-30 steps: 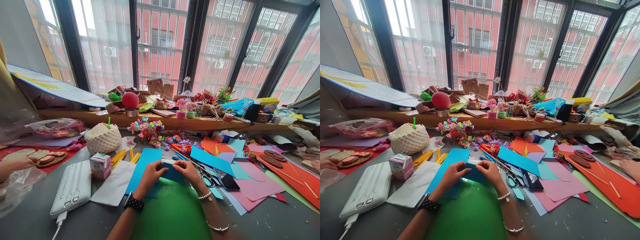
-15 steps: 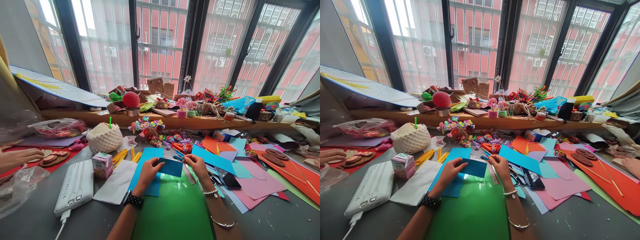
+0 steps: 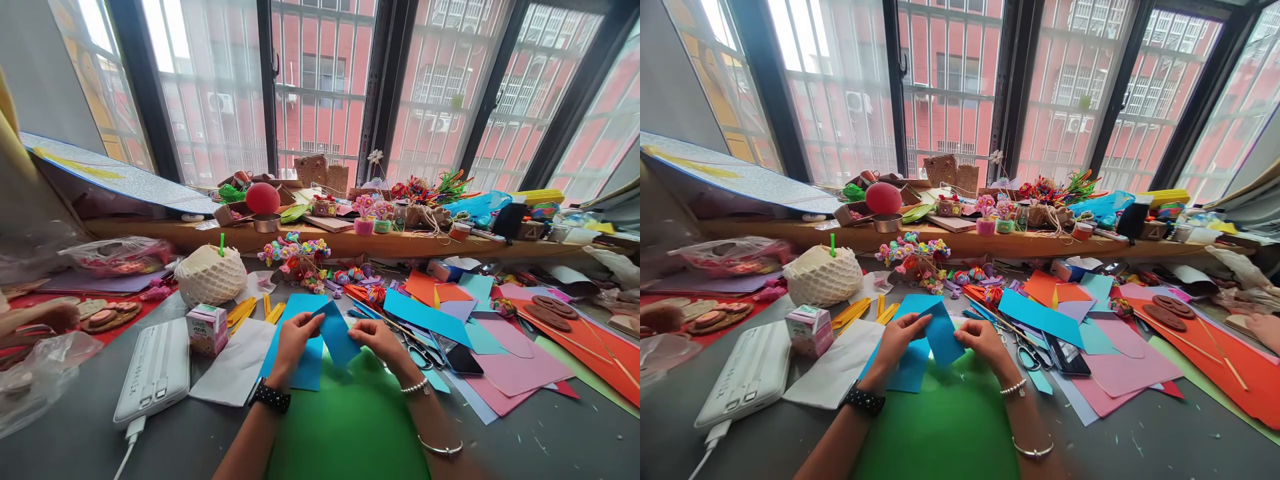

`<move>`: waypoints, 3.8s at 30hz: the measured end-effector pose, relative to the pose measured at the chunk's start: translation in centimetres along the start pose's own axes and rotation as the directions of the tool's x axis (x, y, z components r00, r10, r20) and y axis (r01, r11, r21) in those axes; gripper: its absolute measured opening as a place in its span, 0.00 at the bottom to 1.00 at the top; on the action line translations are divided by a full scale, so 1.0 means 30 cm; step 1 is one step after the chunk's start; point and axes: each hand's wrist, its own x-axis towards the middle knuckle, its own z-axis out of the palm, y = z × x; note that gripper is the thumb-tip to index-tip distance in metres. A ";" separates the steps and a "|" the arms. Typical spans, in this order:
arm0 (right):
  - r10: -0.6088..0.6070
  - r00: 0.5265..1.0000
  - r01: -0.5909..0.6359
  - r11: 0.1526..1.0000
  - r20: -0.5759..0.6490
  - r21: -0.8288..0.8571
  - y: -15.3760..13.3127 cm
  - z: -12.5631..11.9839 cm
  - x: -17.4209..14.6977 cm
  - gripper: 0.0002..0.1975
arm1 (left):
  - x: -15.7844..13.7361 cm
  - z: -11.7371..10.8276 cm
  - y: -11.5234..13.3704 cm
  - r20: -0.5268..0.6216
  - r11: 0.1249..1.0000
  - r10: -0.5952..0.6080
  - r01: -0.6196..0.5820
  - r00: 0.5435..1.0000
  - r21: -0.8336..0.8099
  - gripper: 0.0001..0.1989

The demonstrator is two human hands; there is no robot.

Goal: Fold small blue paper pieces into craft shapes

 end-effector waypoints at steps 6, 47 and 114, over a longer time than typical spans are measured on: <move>-0.027 0.998 0.029 0.999 -0.051 0.022 -0.011 0.023 -0.002 0.14 | -0.019 0.022 0.025 0.156 0.999 -0.004 -0.002 0.988 0.036 0.14; -0.025 0.996 0.015 0.993 -0.087 -0.114 0.010 -0.026 0.013 0.12 | -0.017 0.011 0.023 0.147 0.986 -0.108 0.087 0.983 0.145 0.14; -0.162 0.987 0.159 0.981 -0.017 -0.115 -0.037 0.039 -0.019 0.13 | -0.012 0.038 0.000 0.234 0.999 0.004 0.009 0.972 -0.052 0.27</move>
